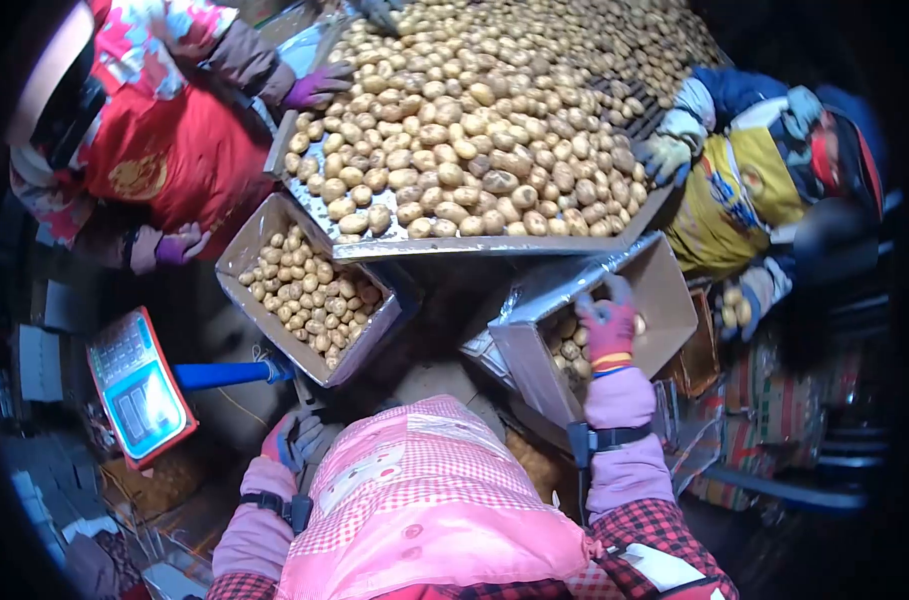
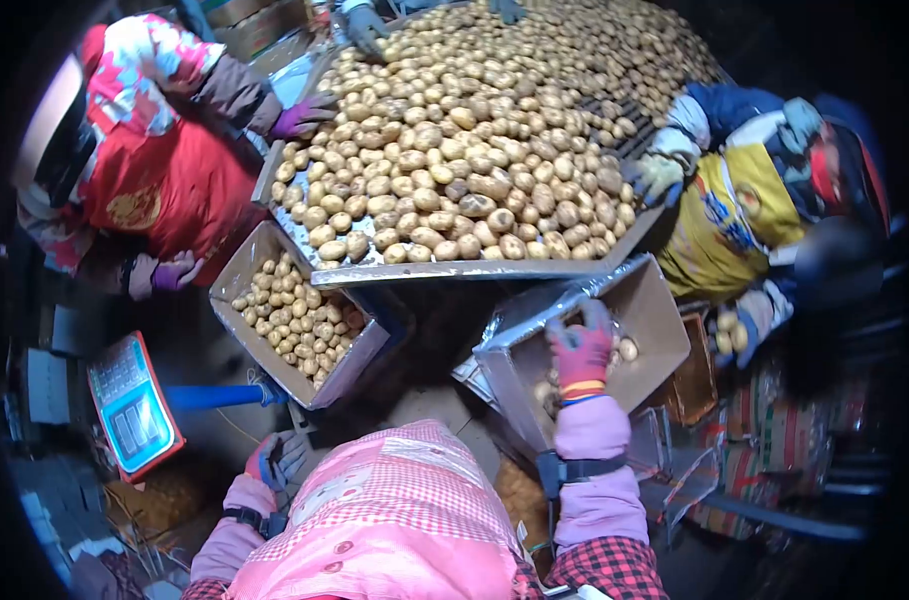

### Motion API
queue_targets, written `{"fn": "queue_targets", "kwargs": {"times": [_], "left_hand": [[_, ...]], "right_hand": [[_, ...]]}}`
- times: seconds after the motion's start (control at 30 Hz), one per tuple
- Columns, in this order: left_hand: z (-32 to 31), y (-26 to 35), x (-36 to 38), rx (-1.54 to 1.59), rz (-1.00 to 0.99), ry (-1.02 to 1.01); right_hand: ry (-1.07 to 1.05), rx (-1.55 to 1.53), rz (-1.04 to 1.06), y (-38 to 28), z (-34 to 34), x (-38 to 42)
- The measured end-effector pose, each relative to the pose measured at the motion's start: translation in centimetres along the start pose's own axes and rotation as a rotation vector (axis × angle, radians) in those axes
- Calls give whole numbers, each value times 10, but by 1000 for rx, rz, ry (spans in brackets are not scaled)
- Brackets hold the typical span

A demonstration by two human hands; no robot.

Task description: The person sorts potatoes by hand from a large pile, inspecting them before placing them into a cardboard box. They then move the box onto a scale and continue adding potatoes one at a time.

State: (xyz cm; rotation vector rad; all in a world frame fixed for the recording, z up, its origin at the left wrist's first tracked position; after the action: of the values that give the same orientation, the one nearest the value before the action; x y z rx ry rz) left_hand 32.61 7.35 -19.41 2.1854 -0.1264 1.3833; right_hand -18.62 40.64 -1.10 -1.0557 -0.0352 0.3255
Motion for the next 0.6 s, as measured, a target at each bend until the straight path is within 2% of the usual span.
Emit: {"fn": "queue_targets", "kwargs": {"times": [0.03,0.07,0.1,0.17,0.2,0.23,0.3,0.33,0.43,0.5,0.53,0.6], "left_hand": [[18,-7,9,84,-27,86],[36,-14,13,167,-52,168],[51,-20,16,187,-47,165],[91,-35,20,275,-30,244],[105,-42,19,290,-24,237],[121,-49,16,345,-36,261],[139,-58,10,417,-18,316],[147,-62,-1,424,14,298],[164,-66,-34,409,92,267],[166,-55,-41,424,82,257],[162,-49,-42,420,97,261],[152,-26,-48,360,30,265]], "right_hand": [[-63,-55,47,22,-32,1],[-131,263,413,-46,-63,13],[-227,206,305,-64,-90,22],[-391,255,370,-69,-145,48],[-522,252,299,-75,-164,62],[-583,221,317,-73,-181,75],[-719,270,201,-54,-201,96],[-795,308,76,-49,-202,100],[-771,370,-80,-25,-190,92],[-685,202,-192,-9,-179,80],[-625,295,-219,-39,-167,66],[-426,299,-227,-40,-144,33]]}}
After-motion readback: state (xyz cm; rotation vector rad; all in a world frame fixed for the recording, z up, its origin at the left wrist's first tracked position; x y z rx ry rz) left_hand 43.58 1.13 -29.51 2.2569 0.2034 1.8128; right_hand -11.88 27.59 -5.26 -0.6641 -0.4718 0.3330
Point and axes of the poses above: each hand's wrist, its own x-axis away from the middle knuckle, its own z-axis out of the back of the hand, y = z × x, the point moved 8 cm from there along -x, towards the middle knuckle, and after that the axes turned 8 degrees about -x, right-handed, at the moved point
